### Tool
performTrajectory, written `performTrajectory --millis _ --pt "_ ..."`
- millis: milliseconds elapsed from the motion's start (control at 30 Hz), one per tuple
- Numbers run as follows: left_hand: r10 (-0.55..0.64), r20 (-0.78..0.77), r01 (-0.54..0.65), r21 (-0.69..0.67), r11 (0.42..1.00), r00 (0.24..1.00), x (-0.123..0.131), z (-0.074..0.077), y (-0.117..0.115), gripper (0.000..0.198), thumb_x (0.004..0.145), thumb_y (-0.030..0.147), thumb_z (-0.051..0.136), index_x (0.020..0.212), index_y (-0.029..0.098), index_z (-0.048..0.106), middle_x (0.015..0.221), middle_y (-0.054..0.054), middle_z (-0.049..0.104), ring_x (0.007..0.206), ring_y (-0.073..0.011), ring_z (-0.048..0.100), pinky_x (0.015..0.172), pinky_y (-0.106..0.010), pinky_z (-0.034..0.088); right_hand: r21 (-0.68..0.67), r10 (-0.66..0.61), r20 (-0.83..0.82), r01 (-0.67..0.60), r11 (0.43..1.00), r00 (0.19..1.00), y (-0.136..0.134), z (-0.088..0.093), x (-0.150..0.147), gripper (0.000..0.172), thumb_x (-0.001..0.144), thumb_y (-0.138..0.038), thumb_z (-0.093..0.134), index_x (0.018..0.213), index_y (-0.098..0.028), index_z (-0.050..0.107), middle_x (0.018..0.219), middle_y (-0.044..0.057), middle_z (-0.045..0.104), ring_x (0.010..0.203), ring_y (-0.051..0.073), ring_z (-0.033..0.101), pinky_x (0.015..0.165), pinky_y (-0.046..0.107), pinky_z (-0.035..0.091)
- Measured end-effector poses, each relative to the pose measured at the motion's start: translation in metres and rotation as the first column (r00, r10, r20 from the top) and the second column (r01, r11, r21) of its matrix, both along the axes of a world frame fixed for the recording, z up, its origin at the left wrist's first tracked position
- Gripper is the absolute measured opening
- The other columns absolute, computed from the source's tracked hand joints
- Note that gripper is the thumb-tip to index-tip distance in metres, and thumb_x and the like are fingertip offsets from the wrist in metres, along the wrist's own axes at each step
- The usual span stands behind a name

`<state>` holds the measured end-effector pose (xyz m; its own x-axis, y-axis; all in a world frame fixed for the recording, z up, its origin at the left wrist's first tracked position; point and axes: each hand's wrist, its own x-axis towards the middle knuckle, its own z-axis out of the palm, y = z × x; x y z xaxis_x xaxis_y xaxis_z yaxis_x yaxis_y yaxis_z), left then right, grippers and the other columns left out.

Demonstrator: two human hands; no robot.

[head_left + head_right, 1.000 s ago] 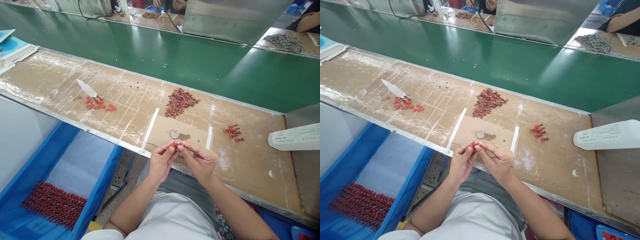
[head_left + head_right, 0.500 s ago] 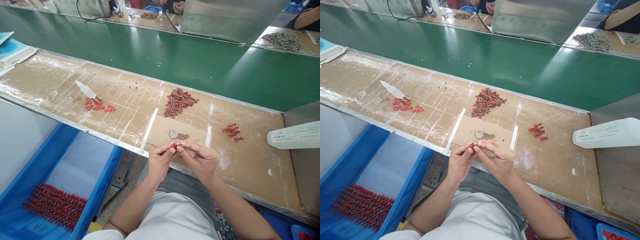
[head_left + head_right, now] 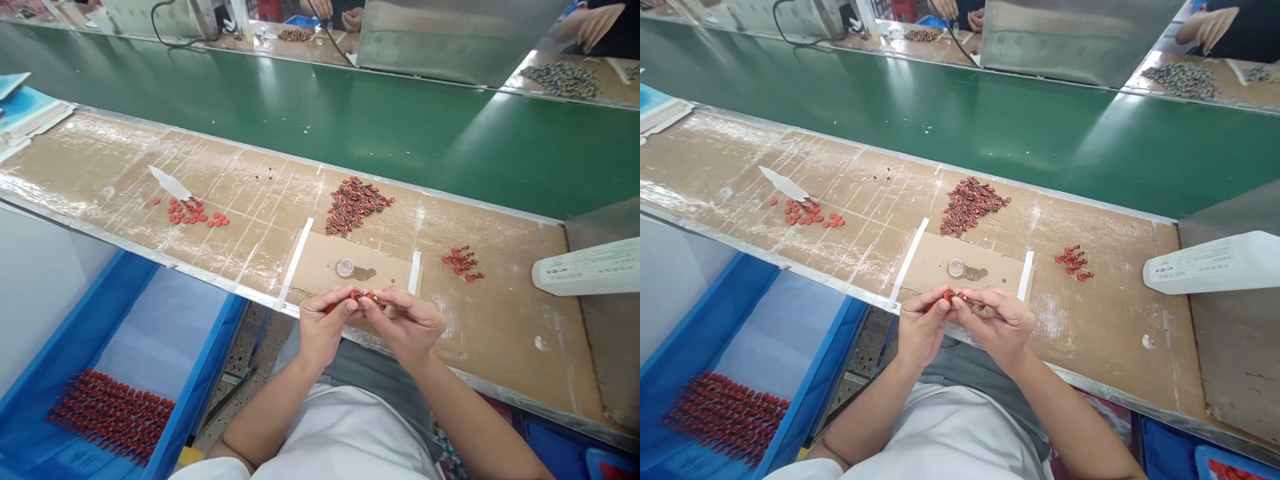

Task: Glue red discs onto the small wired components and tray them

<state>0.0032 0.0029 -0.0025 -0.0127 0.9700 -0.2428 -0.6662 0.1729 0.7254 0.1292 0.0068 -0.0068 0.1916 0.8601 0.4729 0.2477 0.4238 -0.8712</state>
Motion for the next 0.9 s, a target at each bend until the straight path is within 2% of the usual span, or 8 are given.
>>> performTrajectory --millis 133,300,400,667,900 --pt "0.019 0.018 -0.018 -0.034 0.999 1.000 0.003 0.002 0.001 0.020 0.065 0.023 0.085 0.083 0.022 0.078 0.081 -0.004 0.078 0.074 -0.0166 0.074 0.067 -0.024 0.062 -0.016 -0.004 -0.024 0.003 1.000 1.000 -0.002 -0.002 0.000 0.026 0.072 -0.016 0.079 0.094 -0.028 0.074 0.080 0.002 0.075 0.066 0.016 0.068 0.057 0.028 0.057" --pt "0.030 0.009 -0.029 -0.030 0.999 1.000 0.006 0.001 0.000 0.018 0.063 0.026 0.086 0.078 0.022 0.077 0.083 -0.005 0.078 0.081 -0.0198 0.074 0.069 -0.027 0.062 -0.057 -0.052 -0.047 0.049 0.997 0.998 -0.005 -0.008 0.000 0.023 0.072 -0.020 0.080 0.093 -0.027 0.075 0.083 0.003 0.076 0.066 0.017 0.071 0.059 0.030 0.061" --pt "0.027 0.010 -0.027 -0.001 1.000 1.000 0.008 -0.001 0.000 0.014 0.066 0.024 0.085 0.078 0.023 0.078 0.085 -0.004 0.077 0.082 -0.0185 0.073 0.071 -0.027 0.062 -0.060 -0.081 -0.046 0.079 0.995 0.996 -0.007 -0.010 0.000 0.025 0.071 -0.019 0.080 0.094 -0.028 0.074 0.085 0.002 0.076 0.068 0.018 0.072 0.062 0.031 0.062" --pt "-0.004 -0.091 0.010 0.062 0.998 0.996 0.008 0.004 0.000 0.017 0.066 0.022 0.084 0.082 0.023 0.079 0.096 -0.006 0.077 0.092 -0.0209 0.071 0.079 -0.030 0.061 0.051 -0.171 0.073 0.167 0.985 0.983 -0.007 -0.003 0.000 0.025 0.070 -0.017 0.080 0.092 -0.028 0.074 0.080 0.001 0.076 0.070 0.019 0.072 0.059 0.031 0.061" --pt "-0.022 -0.092 0.028 0.065 0.998 0.996 0.005 0.002 0.002 0.012 0.069 0.019 0.081 0.080 0.023 0.079 0.091 -0.005 0.077 0.087 -0.0193 0.073 0.077 -0.029 0.062 0.020 -0.170 0.064 0.169 0.985 0.983 -0.007 -0.004 0.000 0.022 0.070 -0.018 0.080 0.089 -0.027 0.074 0.077 0.001 0.076 0.063 0.017 0.070 0.056 0.030 0.061"
